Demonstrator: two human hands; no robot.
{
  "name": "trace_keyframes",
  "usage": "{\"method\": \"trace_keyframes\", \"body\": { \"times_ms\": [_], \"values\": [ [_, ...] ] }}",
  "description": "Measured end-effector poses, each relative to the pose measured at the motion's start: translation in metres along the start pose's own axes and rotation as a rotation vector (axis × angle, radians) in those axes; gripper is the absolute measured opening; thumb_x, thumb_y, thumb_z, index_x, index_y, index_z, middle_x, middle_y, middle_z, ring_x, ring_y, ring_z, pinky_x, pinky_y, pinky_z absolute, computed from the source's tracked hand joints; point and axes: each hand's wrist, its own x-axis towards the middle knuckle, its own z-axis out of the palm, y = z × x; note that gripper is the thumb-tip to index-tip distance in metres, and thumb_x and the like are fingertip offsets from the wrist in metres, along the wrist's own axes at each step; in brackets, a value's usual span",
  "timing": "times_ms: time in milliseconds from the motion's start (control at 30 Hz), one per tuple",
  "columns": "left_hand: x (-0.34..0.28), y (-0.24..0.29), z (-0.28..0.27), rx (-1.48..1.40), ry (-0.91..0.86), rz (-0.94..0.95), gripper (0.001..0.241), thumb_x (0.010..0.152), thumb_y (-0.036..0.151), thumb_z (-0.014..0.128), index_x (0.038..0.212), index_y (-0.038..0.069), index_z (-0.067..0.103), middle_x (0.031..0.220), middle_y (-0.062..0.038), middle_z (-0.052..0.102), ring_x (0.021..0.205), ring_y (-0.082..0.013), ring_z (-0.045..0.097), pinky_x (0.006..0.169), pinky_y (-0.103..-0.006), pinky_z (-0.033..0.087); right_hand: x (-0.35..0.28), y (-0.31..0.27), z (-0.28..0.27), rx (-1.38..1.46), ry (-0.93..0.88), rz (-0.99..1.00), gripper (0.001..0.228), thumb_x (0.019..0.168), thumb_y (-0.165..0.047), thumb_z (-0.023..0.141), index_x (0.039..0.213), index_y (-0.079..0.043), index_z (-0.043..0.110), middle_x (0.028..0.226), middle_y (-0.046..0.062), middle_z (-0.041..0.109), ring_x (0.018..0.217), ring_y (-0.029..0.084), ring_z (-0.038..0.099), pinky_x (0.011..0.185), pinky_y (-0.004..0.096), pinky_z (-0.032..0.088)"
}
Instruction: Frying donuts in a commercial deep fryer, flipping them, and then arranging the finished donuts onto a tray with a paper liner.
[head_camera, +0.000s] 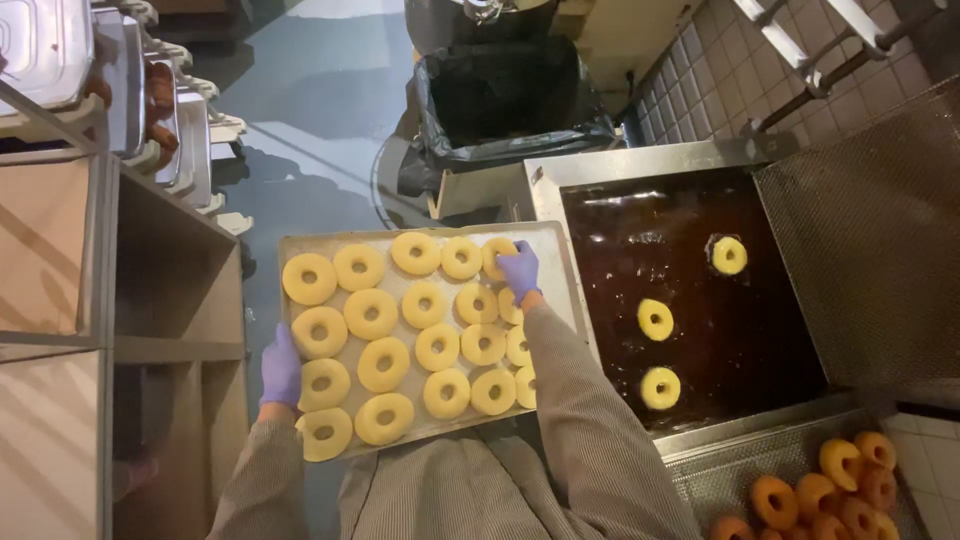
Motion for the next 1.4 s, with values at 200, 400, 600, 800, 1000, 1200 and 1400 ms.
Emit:
{"method": "trace_keyframes", "body": {
  "times_ms": [200, 400, 600, 800, 1000, 1200, 1400],
  "values": [
    [-0.017, 0.029, -0.011, -0.102, -0.015, -0.080, 0.071, 0.109, 0.051, 0.035, 0.101, -0.014, 0.064, 0.100, -0.036, 0.067, 0.098, -0.0520, 0.061, 0.089, -0.0542, 0.045, -0.032, -0.034, -0.061, 0.390, 0.106, -0.183, 0.049, 0.076, 0.002, 0.069, 0.123, 0.001, 0.056, 0.105, 0.010, 0.068, 0.095, 0.020, 0.069, 0.081, 0.035, 0.060],
    [0.006, -0.019, 0.001, 0.037, -0.003, 0.078, 0.068, 0.112, 0.047, 0.032, 0.109, -0.013, 0.064, 0.104, -0.037, 0.066, 0.101, -0.0525, 0.060, 0.087, -0.0544, 0.044, -0.055, -0.003, -0.200, -0.326, 0.345, -0.192, 0.038, 0.082, -0.010, 0.074, 0.119, -0.011, 0.067, 0.110, 0.015, 0.075, 0.100, 0.034, 0.072, 0.087, 0.042, 0.057],
    [-0.014, 0.020, -0.009, 0.010, -0.017, -0.039, 0.072, 0.111, 0.049, 0.034, 0.107, -0.016, 0.064, 0.099, -0.036, 0.067, 0.095, -0.0488, 0.063, 0.087, -0.0528, 0.045, -0.036, 0.049, -0.246, -0.649, 0.254, -0.182, 0.029, 0.079, -0.015, 0.076, 0.106, -0.007, 0.075, 0.108, 0.020, 0.073, 0.100, 0.039, 0.069, 0.087, 0.046, 0.055],
    [-0.007, 0.011, -0.006, -0.085, 0.003, -0.065, 0.075, 0.110, 0.052, 0.036, 0.102, -0.017, 0.064, 0.099, -0.036, 0.067, 0.098, -0.0472, 0.064, 0.088, -0.0513, 0.046, -0.074, -0.013, -0.141, -0.248, -0.014, -0.172, 0.031, 0.086, -0.019, 0.074, 0.114, -0.006, 0.073, 0.108, 0.013, 0.075, 0.098, 0.024, 0.073, 0.087, 0.035, 0.057],
    [-0.007, 0.011, -0.006, -0.009, 0.016, -0.007, 0.075, 0.111, 0.052, 0.034, 0.103, -0.016, 0.065, 0.101, -0.040, 0.065, 0.102, -0.0534, 0.061, 0.088, -0.0544, 0.044, -0.093, -0.015, -0.093, -0.181, -0.165, 0.061, 0.055, 0.069, -0.025, 0.089, 0.114, 0.000, 0.070, 0.099, 0.013, 0.071, 0.089, 0.022, 0.070, 0.080, 0.034, 0.057],
    [-0.028, 0.041, -0.017, -0.104, -0.010, -0.062, 0.073, 0.109, 0.053, 0.036, 0.101, -0.014, 0.064, 0.099, -0.037, 0.068, 0.098, -0.0511, 0.064, 0.087, -0.0525, 0.047, -0.095, 0.037, -0.069, 0.046, -0.146, -0.014, 0.042, 0.079, -0.017, 0.082, 0.111, 0.006, 0.065, 0.095, 0.010, 0.065, 0.088, 0.018, 0.062, 0.078, 0.032, 0.053],
    [-0.002, -0.011, -0.004, 0.092, -0.003, 0.122, 0.065, 0.113, 0.046, 0.031, 0.109, -0.010, 0.063, 0.103, -0.038, 0.066, 0.098, -0.0541, 0.061, 0.084, -0.0566, 0.045, -0.125, -0.046, -0.149, 0.445, 0.086, -0.046, 0.055, 0.078, -0.007, 0.072, 0.131, -0.003, 0.055, 0.107, 0.006, 0.064, 0.097, 0.016, 0.065, 0.084, 0.030, 0.056]
  ]
}}
